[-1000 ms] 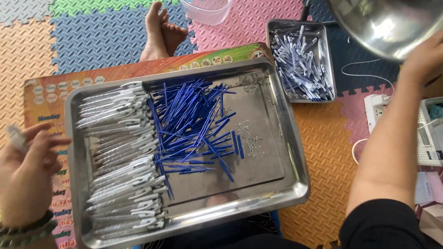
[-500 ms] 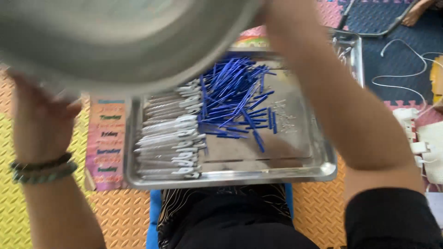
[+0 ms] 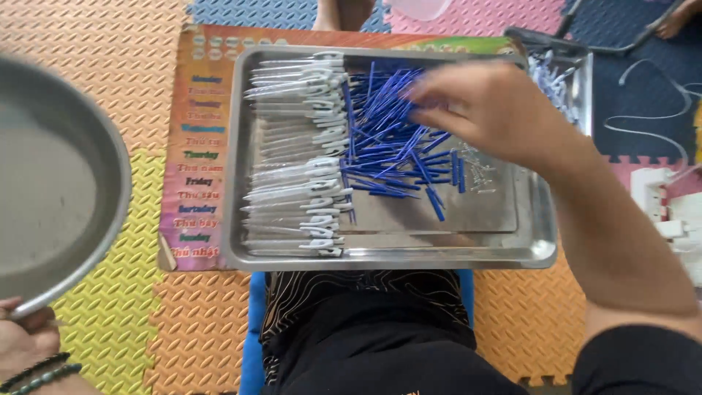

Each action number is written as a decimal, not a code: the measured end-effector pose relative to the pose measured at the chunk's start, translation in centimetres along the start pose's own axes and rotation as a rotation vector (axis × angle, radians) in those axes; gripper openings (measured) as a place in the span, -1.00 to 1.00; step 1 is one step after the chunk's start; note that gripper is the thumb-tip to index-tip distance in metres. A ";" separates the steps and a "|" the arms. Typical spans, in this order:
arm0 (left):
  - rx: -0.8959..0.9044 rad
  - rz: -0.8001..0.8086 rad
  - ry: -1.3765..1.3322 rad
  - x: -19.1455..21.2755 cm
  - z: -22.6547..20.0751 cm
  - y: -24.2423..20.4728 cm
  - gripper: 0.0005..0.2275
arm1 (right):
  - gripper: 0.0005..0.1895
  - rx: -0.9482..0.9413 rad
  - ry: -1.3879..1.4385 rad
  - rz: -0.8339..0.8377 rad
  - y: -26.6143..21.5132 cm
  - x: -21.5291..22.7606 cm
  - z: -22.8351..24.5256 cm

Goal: Assembling ballpoint pens by inserting ink refills into pen bodies and organizing them on a tray.

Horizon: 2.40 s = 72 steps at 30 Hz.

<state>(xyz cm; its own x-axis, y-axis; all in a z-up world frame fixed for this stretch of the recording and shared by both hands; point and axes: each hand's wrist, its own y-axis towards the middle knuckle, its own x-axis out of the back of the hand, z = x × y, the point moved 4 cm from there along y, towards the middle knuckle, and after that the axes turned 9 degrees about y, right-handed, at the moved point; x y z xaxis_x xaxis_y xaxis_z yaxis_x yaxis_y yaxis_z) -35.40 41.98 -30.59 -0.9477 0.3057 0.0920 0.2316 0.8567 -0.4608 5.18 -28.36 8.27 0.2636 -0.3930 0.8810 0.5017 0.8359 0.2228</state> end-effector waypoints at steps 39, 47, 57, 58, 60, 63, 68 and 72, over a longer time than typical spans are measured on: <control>-1.560 0.860 1.064 -30.4 -7.2 -39.7 -0.68 | -0.88 -0.356 -0.141 -0.063 -13.7 -13.2 -7.4; -1.552 0.907 1.233 -34.0 -8.3 -42.4 -0.61 | -0.71 -0.365 0.351 -0.377 -6.9 -5.6 -5.5; -0.379 1.470 0.267 -51.7 -2.8 -47.9 -0.65 | -0.85 -0.360 0.973 -0.862 -6.4 -9.3 -10.7; -0.342 1.481 0.189 -52.8 -2.1 -48.3 -0.64 | -0.86 -0.358 1.015 -0.885 -6.9 -9.7 -11.5; -0.326 1.485 0.174 -52.7 -1.9 -48.5 -0.63 | -0.87 -0.360 1.026 -0.860 -7.1 -9.7 -11.8; -0.329 1.505 0.184 -52.1 -1.6 -48.1 -0.59 | -0.88 -0.360 1.059 -0.805 -6.8 -10.3 -11.5; -0.344 1.568 0.205 -51.9 -1.7 -47.5 -0.56 | -0.88 -0.335 1.028 -0.718 -6.3 -10.2 -10.9; -0.372 1.587 0.240 -51.8 -1.4 -47.2 -0.57 | -0.86 -0.316 0.994 -0.684 -6.2 -10.8 -10.7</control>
<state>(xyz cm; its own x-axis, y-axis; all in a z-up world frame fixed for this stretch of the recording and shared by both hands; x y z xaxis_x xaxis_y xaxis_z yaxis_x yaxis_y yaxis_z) 3.05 -13.68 -12.32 0.3180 0.9435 -0.0934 0.9476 -0.3195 -0.0013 8.07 -33.44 -7.11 0.3098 -0.9451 -0.1040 0.9212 0.2712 0.2791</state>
